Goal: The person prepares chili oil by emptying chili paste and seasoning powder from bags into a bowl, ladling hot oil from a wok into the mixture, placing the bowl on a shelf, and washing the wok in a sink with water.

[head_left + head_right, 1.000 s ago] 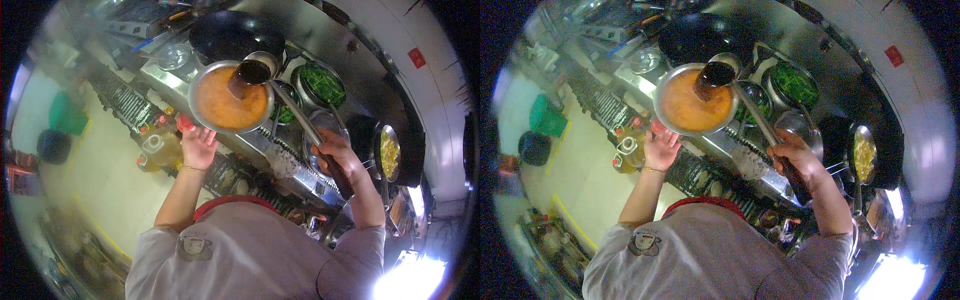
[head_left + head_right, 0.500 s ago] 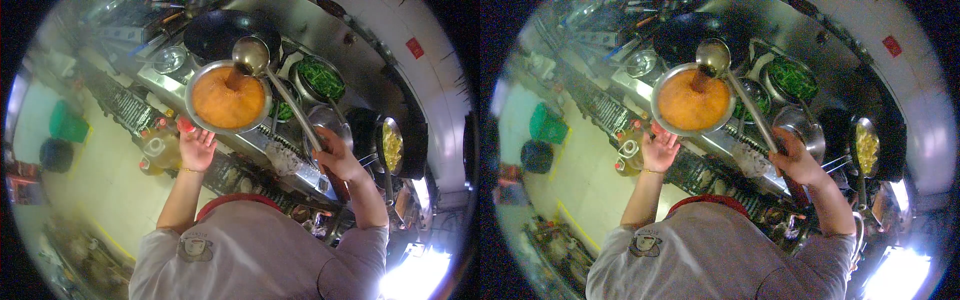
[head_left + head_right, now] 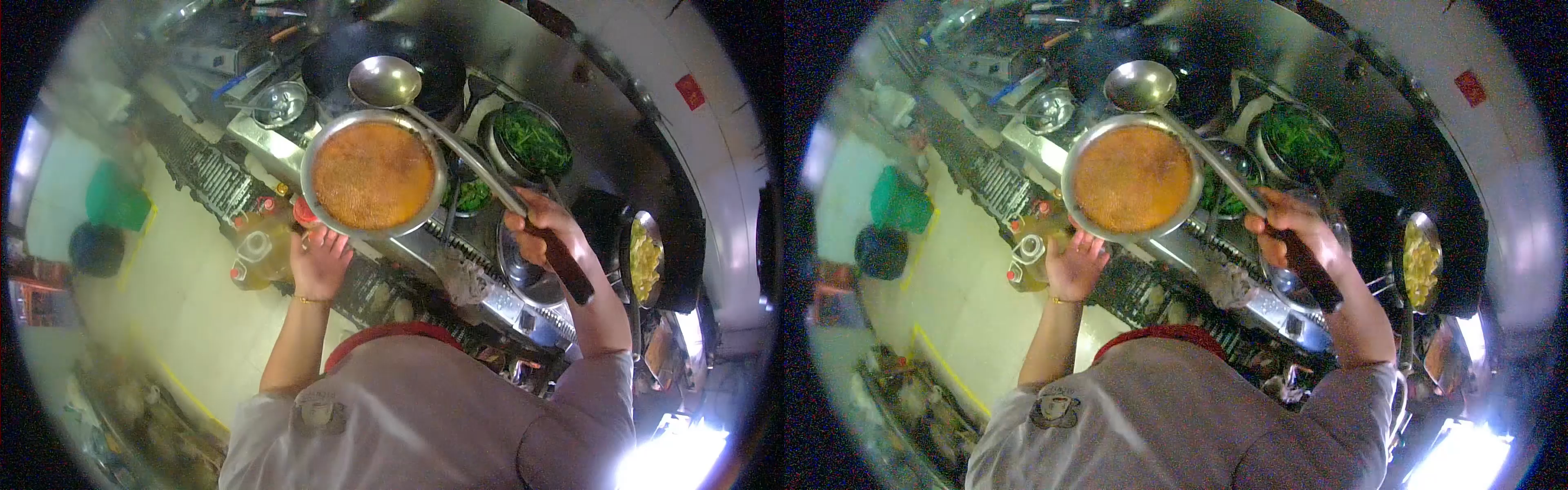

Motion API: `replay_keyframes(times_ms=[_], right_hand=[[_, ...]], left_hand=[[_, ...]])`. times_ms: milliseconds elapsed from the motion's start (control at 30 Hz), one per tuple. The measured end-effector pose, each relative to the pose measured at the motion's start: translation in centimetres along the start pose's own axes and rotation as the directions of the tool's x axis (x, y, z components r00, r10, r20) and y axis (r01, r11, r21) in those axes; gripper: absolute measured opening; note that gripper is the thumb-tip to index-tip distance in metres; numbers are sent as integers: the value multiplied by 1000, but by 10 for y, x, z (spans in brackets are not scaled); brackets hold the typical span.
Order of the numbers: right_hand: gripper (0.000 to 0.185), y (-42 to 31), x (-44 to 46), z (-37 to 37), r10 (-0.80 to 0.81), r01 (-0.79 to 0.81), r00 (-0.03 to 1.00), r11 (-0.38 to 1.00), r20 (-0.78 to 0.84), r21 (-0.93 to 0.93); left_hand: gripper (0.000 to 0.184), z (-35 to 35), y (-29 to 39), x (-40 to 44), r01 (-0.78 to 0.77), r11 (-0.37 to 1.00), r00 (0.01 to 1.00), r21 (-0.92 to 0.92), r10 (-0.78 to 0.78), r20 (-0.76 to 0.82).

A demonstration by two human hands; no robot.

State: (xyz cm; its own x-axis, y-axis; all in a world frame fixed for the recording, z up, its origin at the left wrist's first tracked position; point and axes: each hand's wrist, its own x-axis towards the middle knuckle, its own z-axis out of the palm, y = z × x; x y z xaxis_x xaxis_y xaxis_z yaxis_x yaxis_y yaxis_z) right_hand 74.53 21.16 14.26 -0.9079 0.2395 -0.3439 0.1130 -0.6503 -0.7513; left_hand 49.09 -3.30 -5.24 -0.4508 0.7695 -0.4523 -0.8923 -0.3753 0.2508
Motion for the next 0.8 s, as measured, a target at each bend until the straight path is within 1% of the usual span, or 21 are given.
replay_keyframes(times_ms=[33,67,100,133,200,233,267,367,400,467,500,567,600,667,767,800], right_hand=[[49,-7,15,-10,-10,5,996,998,87,57],[46,-13,29,-17,-29,28,999,999,28,41],[46,-22,45,-21,-44,42,998,998,-43,-49],[47,-31,62,-24,-66,50,991,989,-114,-138],[45,-45,99,-35,-134,52,964,941,-228,-336],[43,-47,122,-46,-177,43,947,898,-269,-439],[41,-49,144,-61,-223,28,926,845,-305,-534],[34,-53,204,-109,-387,-11,859,641,-335,-768],[34,-52,218,-122,-399,-38,844,622,-359,-782],[33,-51,237,-133,-416,-102,815,582,-403,-807],[34,-50,242,-141,-414,-99,824,566,-386,-818],[35,-48,244,-141,-409,-91,841,536,-353,-839],[37,-46,249,-146,-374,-90,857,568,-354,-818],[41,-41,257,-153,-304,-90,886,629,-351,-772],[50,-43,256,-144,-127,-145,929,738,-347,-659],[57,-44,261,-148,-21,-185,947,780,-320,-598]], left_hand=[[60,-6,0,4,0,1000,999,5,0,45],[63,-10,1,7,-1,1000,996,10,0,89],[66,-13,2,9,-3,1000,991,17,1,134],[68,-12,0,10,-6,1000,999,7,6,42],[68,-5,-3,9,-30,999,999,-35,31,27],[68,-3,-5,9,-41,998,999,-56,42,18],[65,-3,-6,9,-57,997,998,-42,56,-33],[65,11,-10,3,-96,995,995,-7,96,-32],[69,15,-11,3,-113,994,990,-8,112,-90],[69,10,-12,2,-113,994,992,-10,112,-54],[69,9,-12,1,-113,994,993,-13,112,-41],[68,15,-14,-2,-135,991,983,22,137,-124],[67,17,-15,-3,-146,988,975,40,151,-165],[68,10,-16,-2,-160,986,973,54,167,-160],[67,7,-17,-2,-176,983,967,52,183,-179],[67,7,-17,-2,-179,983,964,49,185,-188]])
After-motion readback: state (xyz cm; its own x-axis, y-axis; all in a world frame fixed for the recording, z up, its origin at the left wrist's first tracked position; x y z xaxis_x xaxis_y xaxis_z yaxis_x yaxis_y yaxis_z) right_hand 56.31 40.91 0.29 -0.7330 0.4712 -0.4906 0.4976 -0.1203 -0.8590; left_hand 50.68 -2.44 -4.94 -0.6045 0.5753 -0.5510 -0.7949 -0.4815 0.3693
